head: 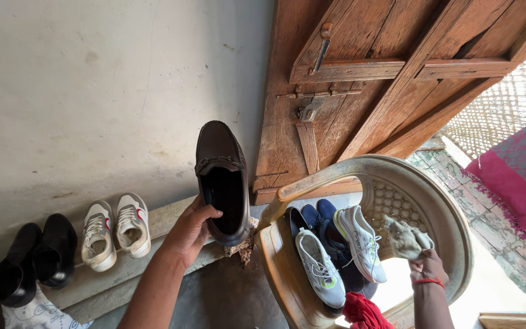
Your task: The person wipes a dark brown loafer with a patterned cloth, then switches to a red cloth to continue wiping the shoe. The person holds the shoe in one hand and wipes with the other, focusing on the upper and sides of the shoe.
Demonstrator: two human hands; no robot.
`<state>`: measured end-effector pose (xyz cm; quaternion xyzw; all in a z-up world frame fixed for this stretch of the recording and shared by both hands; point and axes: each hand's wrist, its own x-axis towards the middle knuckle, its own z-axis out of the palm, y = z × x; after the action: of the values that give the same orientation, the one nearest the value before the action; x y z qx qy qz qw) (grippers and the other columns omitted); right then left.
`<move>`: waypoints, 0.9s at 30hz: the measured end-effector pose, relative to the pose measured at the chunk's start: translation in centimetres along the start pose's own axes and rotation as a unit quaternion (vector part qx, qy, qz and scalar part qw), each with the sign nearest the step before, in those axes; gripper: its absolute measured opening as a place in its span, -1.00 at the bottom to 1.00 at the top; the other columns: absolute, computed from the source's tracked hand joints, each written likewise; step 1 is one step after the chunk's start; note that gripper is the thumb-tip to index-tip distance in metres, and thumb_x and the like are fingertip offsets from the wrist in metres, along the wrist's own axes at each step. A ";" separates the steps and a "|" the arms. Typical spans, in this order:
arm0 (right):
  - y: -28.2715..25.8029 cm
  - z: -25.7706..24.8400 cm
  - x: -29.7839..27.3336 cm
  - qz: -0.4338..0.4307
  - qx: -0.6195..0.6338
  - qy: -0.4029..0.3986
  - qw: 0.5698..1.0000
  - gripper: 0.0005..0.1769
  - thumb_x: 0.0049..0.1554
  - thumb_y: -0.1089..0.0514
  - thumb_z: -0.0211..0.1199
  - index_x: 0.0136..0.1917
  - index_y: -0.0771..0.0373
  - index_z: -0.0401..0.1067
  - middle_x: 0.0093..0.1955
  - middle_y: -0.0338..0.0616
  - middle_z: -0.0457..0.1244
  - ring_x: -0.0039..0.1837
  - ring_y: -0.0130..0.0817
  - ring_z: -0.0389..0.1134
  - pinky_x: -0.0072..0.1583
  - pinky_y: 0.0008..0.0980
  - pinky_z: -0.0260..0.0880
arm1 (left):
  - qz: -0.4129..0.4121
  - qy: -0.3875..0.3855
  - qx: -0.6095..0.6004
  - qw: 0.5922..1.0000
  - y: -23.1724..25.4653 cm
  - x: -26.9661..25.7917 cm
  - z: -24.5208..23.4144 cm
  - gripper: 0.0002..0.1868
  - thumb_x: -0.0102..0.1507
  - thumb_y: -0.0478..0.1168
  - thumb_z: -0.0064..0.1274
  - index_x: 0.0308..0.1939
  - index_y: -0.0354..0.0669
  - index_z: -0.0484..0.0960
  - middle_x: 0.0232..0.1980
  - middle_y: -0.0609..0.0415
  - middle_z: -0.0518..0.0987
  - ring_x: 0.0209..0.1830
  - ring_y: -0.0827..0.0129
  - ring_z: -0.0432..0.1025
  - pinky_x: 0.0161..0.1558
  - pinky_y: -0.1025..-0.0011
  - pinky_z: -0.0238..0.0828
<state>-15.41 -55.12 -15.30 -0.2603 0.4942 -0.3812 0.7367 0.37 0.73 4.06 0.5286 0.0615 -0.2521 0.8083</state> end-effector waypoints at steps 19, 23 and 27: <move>8.3 7.0 -12.9 0.172 -0.031 -0.336 0.925 -0.49 0.34 -0.06 -0.16 0.40 0.21 0.32 0.34 -0.02 0.28 0.35 -0.14 0.33 0.38 -0.02 0.30 | -0.058 0.062 0.047 0.995 0.2 -2.1 -6.5 -0.20 0.04 -0.24 0.08 0.42 0.22 0.44 0.11 0.19 0.54 0.07 0.37 0.38 0.04 0.22 0.28; 10.2 9.4 -18.3 0.194 -0.010 -0.344 0.919 -0.47 0.26 -0.12 -0.11 0.33 0.16 0.39 0.33 -0.04 0.30 0.33 -0.11 0.35 0.38 0.01 0.31 | -0.075 0.064 0.065 0.993 1.5 -1.7 -9.8 -0.22 0.09 -0.21 0.07 0.43 0.28 0.40 0.15 0.14 0.52 0.06 0.33 0.42 0.03 0.16 0.38; 11.8 11.9 -23.5 0.230 0.026 -0.373 0.899 -0.47 0.23 -0.26 0.04 0.29 0.05 0.44 0.32 -0.09 0.31 0.31 -0.09 0.34 0.37 0.01 0.31 | -0.082 0.060 0.093 0.990 1.8 -1.5 -13.1 -0.22 0.14 -0.18 0.08 0.47 0.34 0.33 0.20 0.15 0.52 0.09 0.34 0.45 0.03 0.11 0.43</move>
<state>-5.93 -29.06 -7.35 -0.2433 0.2194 -0.0893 0.9406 2.14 13.39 0.38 0.6089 0.1292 -0.2898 0.7271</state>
